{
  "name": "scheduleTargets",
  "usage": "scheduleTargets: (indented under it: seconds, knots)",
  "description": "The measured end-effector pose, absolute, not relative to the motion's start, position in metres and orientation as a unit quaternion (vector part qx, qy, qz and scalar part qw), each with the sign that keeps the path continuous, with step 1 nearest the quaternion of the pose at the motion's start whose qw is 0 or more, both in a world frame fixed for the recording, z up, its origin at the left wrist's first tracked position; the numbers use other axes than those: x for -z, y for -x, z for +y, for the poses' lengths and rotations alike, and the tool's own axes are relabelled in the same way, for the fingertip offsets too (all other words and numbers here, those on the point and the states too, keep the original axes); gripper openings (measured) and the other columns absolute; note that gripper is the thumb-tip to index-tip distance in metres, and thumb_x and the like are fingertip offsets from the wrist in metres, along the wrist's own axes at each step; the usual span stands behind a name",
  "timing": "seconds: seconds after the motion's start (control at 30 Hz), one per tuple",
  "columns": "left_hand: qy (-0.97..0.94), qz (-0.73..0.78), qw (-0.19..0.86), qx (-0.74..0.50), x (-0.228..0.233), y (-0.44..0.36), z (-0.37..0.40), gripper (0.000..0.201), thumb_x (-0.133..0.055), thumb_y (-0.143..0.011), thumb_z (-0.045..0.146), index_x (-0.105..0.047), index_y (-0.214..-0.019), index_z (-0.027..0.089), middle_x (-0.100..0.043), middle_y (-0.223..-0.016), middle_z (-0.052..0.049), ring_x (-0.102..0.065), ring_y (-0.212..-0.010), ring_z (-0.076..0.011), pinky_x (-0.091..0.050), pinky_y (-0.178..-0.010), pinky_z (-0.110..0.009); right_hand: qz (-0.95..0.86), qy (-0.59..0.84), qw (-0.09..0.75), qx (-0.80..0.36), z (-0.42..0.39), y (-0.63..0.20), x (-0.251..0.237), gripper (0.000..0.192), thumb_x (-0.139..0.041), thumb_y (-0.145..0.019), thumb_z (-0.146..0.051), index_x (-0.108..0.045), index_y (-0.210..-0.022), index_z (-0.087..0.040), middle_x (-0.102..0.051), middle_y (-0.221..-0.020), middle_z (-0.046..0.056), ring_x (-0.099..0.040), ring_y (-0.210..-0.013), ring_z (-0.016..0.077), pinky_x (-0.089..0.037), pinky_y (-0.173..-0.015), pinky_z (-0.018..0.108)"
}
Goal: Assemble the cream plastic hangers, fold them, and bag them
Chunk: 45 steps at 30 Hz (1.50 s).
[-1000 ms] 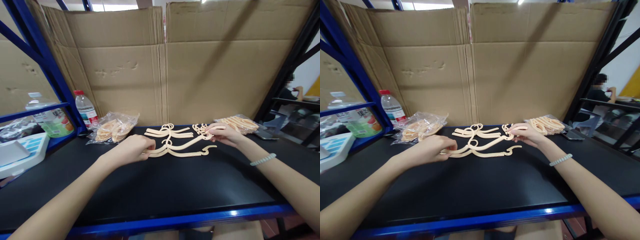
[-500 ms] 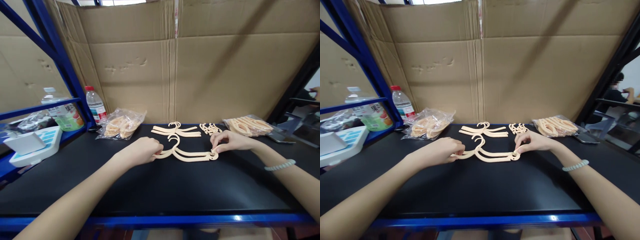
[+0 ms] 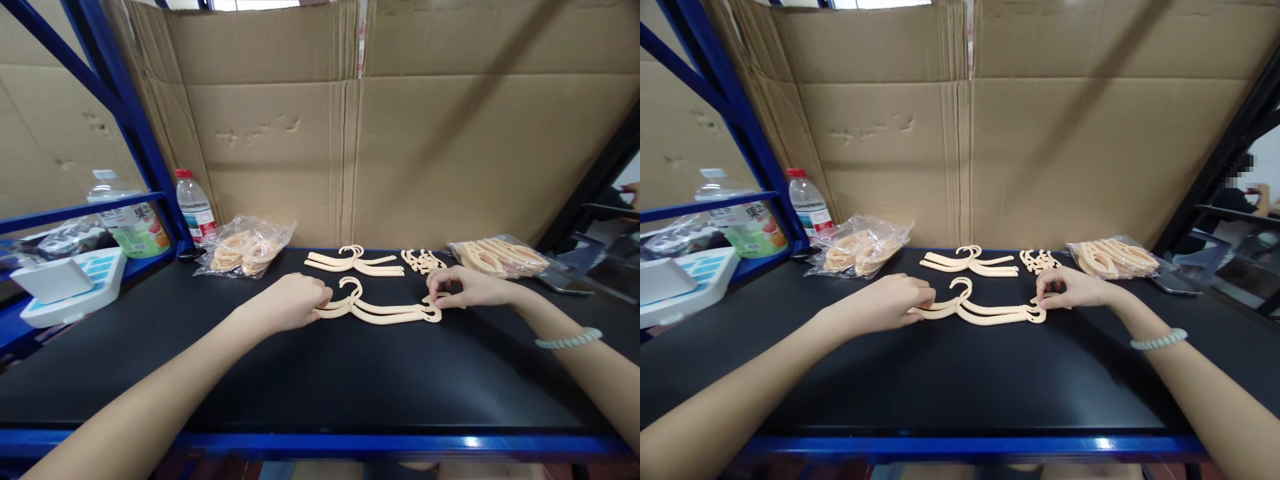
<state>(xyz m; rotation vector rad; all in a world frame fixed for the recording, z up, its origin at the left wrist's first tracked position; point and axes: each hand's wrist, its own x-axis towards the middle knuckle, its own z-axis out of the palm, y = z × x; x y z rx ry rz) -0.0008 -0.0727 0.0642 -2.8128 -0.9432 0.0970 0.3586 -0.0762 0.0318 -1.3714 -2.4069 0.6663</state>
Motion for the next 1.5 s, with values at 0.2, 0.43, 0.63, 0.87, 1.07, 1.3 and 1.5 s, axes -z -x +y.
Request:
scheduleTargets:
  seconds: [0.2,0.43,0.63,0.87,1.07,1.3,1.5]
  knots:
    - [0.944,-0.313,0.097,-0.025,-0.062,-0.002,-0.073,0.007,-0.060,-0.079,0.018,-0.063,-0.086,0.019,-0.064,-0.091,-0.005,-0.063,-0.081,-0.0220,-0.046,-0.071,-0.030,-0.845,0.458,0.245,-0.126,-0.082,-0.321,-0.024,0.028,-0.059,-0.083,-0.046,-0.066,-0.087,-0.020,-0.065,-0.086,0.006,-0.056,-0.079,0.0205,-0.045,-0.072,0.034]
    - [0.948,-0.304,0.095,-0.021,-0.054,-0.004,-0.070,0.017,-0.061,-0.082,0.022,-0.064,-0.098,0.018,-0.064,-0.099,-0.007,-0.063,-0.086,-0.0225,-0.047,-0.075,-0.031,-0.892,0.396,0.187,-0.113,-0.095,-0.289,-0.014,0.032,-0.065,-0.080,-0.046,-0.065,-0.098,-0.020,-0.062,-0.094,0.007,-0.057,-0.087,0.0213,-0.044,-0.080,0.034]
    - [0.951,-0.297,0.087,-0.004,-0.050,-0.004,-0.065,0.015,-0.057,-0.085,0.021,-0.065,-0.098,0.019,-0.065,-0.096,-0.007,-0.064,-0.085,-0.0223,-0.047,-0.074,-0.031,-0.883,0.408,0.194,-0.125,-0.092,-0.294,-0.013,0.027,-0.064,-0.081,-0.045,-0.065,-0.089,-0.019,-0.062,-0.081,0.004,-0.054,-0.071,0.0168,-0.042,-0.065,0.028]
    - [0.950,-0.300,0.079,0.025,-0.045,-0.004,-0.062,0.015,-0.056,-0.087,0.022,-0.064,-0.098,0.019,-0.065,-0.095,-0.006,-0.064,-0.087,-0.0222,-0.047,-0.074,-0.030,-0.878,0.414,0.203,-0.128,-0.089,-0.297,-0.011,0.029,-0.062,-0.082,-0.046,-0.065,-0.088,-0.019,-0.061,-0.077,0.004,-0.052,-0.067,0.0158,-0.041,-0.061,0.027]
    - [0.947,-0.301,0.105,0.039,-0.037,-0.006,-0.056,0.018,-0.052,-0.090,0.024,-0.063,-0.102,0.018,-0.065,-0.098,-0.007,-0.063,-0.090,-0.0216,-0.047,-0.077,-0.030,-0.873,0.418,0.223,-0.120,-0.085,-0.300,-0.008,0.026,-0.060,-0.084,-0.044,-0.064,-0.088,-0.019,-0.060,-0.077,0.003,-0.053,-0.068,0.0157,-0.041,-0.061,0.027]
    - [0.947,-0.300,0.104,0.053,-0.036,-0.007,-0.055,0.020,-0.050,-0.089,0.023,-0.064,-0.103,0.018,-0.064,-0.097,-0.007,-0.062,-0.090,-0.0215,-0.048,-0.080,-0.031,-0.872,0.420,0.228,-0.101,-0.085,-0.300,-0.007,0.025,-0.061,-0.083,-0.043,-0.064,-0.088,-0.019,-0.061,-0.078,0.003,-0.055,-0.071,0.0171,-0.042,-0.064,0.028]
    - [0.944,-0.311,0.105,0.041,-0.039,-0.008,-0.058,0.020,-0.052,-0.086,0.022,-0.063,-0.101,0.017,-0.065,-0.097,-0.008,-0.062,-0.087,-0.0218,-0.048,-0.078,-0.032,-0.873,0.425,0.218,-0.095,-0.086,-0.299,-0.007,0.022,-0.059,-0.085,-0.041,-0.063,-0.089,-0.020,-0.063,-0.086,0.005,-0.057,-0.080,0.0199,-0.043,-0.070,0.031]
